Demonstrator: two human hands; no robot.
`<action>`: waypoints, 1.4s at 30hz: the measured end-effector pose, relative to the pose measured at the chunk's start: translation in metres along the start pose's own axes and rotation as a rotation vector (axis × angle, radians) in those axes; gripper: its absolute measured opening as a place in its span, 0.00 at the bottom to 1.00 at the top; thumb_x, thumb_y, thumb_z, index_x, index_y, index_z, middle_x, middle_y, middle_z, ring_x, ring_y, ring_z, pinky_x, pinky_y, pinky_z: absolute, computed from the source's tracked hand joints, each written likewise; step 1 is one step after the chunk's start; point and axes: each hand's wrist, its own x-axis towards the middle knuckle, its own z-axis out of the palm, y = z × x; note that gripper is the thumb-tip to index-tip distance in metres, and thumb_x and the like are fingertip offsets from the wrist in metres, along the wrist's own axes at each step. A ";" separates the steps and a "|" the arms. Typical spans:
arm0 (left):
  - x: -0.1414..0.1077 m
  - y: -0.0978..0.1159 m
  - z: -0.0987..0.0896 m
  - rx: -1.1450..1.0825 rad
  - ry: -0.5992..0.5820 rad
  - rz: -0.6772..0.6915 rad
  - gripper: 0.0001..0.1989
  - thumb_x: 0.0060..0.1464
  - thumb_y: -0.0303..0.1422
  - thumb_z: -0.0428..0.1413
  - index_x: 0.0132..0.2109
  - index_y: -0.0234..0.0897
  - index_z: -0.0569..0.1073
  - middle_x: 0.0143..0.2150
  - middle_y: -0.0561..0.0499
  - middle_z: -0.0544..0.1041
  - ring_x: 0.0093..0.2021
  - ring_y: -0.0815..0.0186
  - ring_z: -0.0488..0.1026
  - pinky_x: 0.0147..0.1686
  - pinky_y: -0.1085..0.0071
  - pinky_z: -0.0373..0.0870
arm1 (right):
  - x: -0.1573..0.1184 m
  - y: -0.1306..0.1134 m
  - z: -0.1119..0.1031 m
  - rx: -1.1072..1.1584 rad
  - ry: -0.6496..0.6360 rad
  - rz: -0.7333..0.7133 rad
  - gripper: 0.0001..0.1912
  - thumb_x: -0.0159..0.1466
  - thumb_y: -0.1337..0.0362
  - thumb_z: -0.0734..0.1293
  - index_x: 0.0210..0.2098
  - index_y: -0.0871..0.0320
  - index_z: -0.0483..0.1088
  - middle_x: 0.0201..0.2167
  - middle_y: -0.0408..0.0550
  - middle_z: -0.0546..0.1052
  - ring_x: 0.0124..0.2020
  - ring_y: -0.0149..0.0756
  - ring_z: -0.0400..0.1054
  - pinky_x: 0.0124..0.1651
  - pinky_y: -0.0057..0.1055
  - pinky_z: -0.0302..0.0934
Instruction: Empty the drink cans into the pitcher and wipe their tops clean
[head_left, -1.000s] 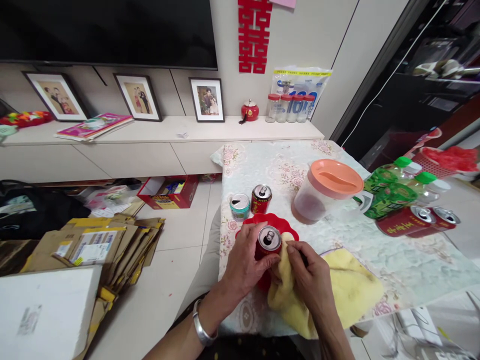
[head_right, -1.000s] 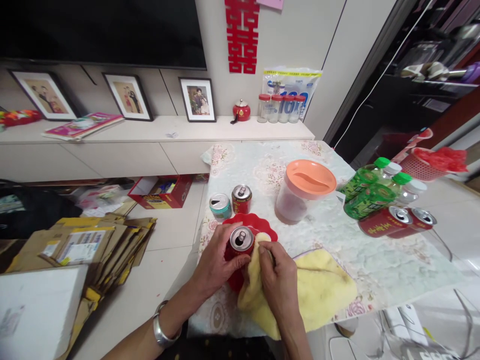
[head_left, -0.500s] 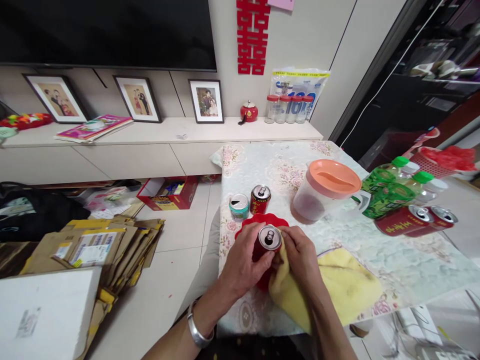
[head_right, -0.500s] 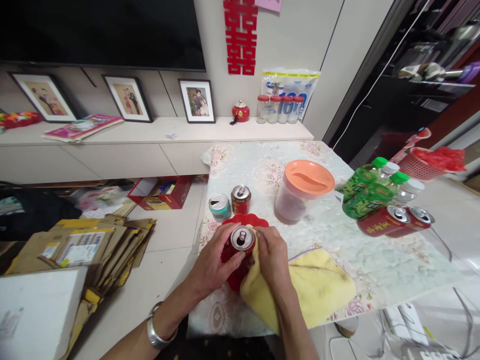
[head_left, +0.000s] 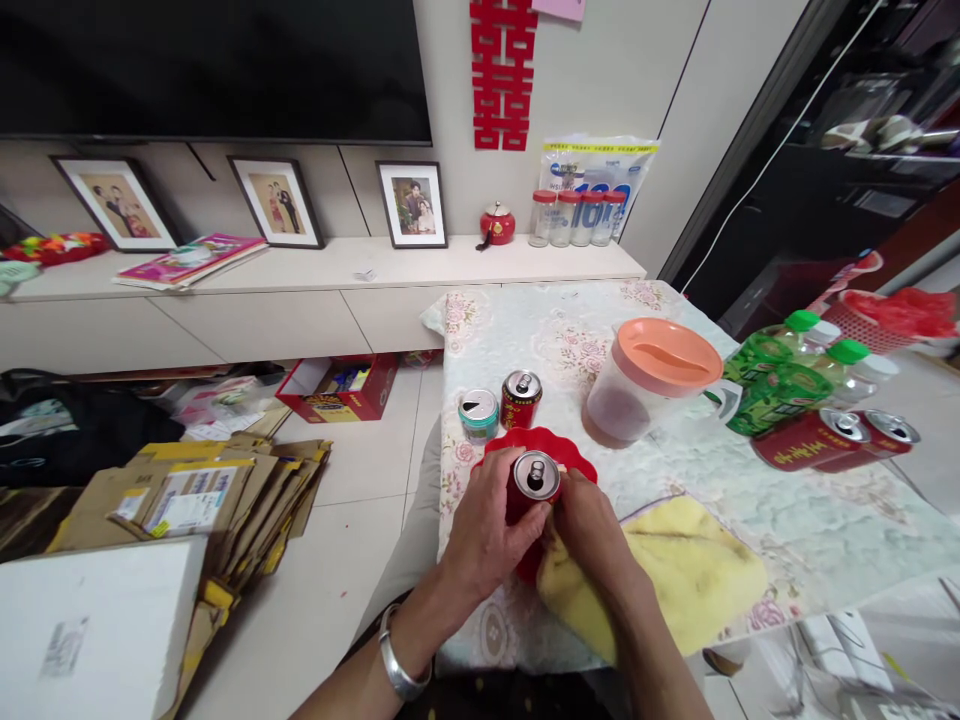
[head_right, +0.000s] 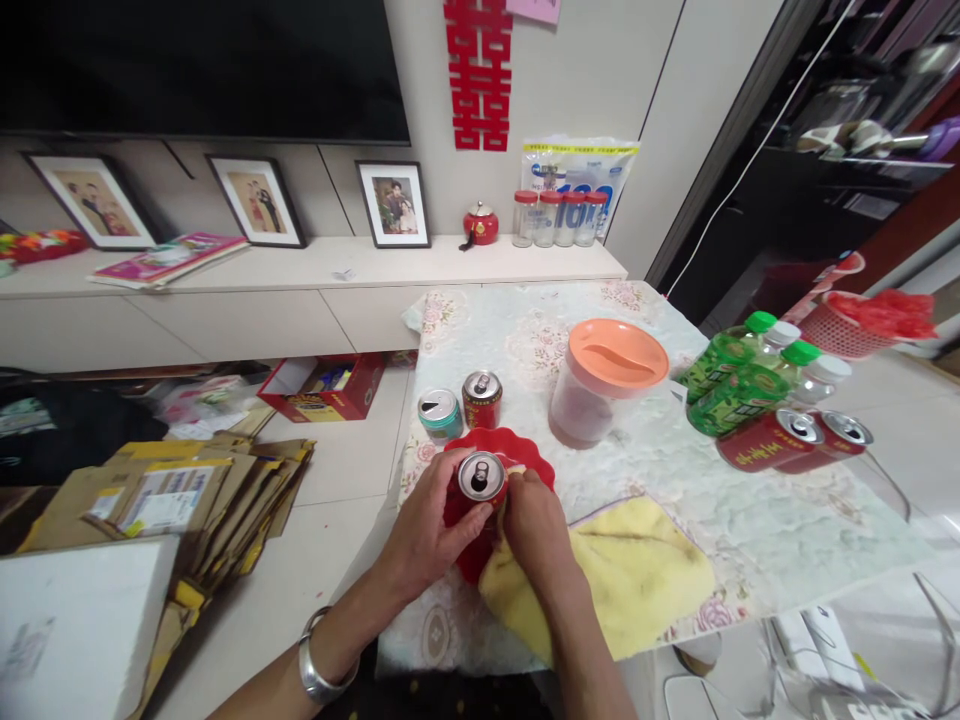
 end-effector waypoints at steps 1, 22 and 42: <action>0.000 0.000 0.000 0.001 0.007 -0.002 0.23 0.60 0.37 0.59 0.60 0.40 0.65 0.57 0.41 0.74 0.56 0.51 0.73 0.57 0.49 0.70 | -0.002 -0.002 0.000 -0.016 0.005 0.009 0.07 0.62 0.72 0.64 0.34 0.58 0.73 0.33 0.51 0.76 0.30 0.36 0.69 0.33 0.29 0.55; 0.004 -0.006 -0.005 -0.013 -0.041 0.023 0.28 0.63 0.44 0.59 0.66 0.42 0.65 0.63 0.41 0.71 0.64 0.48 0.69 0.63 0.47 0.66 | 0.000 -0.014 -0.021 0.241 0.214 -0.133 0.17 0.70 0.63 0.59 0.48 0.54 0.79 0.41 0.50 0.79 0.42 0.39 0.73 0.47 0.34 0.67; 0.002 -0.009 0.002 -0.061 0.009 -0.049 0.28 0.61 0.47 0.61 0.60 0.40 0.63 0.57 0.40 0.73 0.57 0.49 0.73 0.57 0.48 0.71 | -0.015 -0.004 -0.005 0.009 0.081 -0.039 0.11 0.67 0.67 0.60 0.31 0.58 0.72 0.30 0.50 0.75 0.30 0.37 0.69 0.33 0.30 0.56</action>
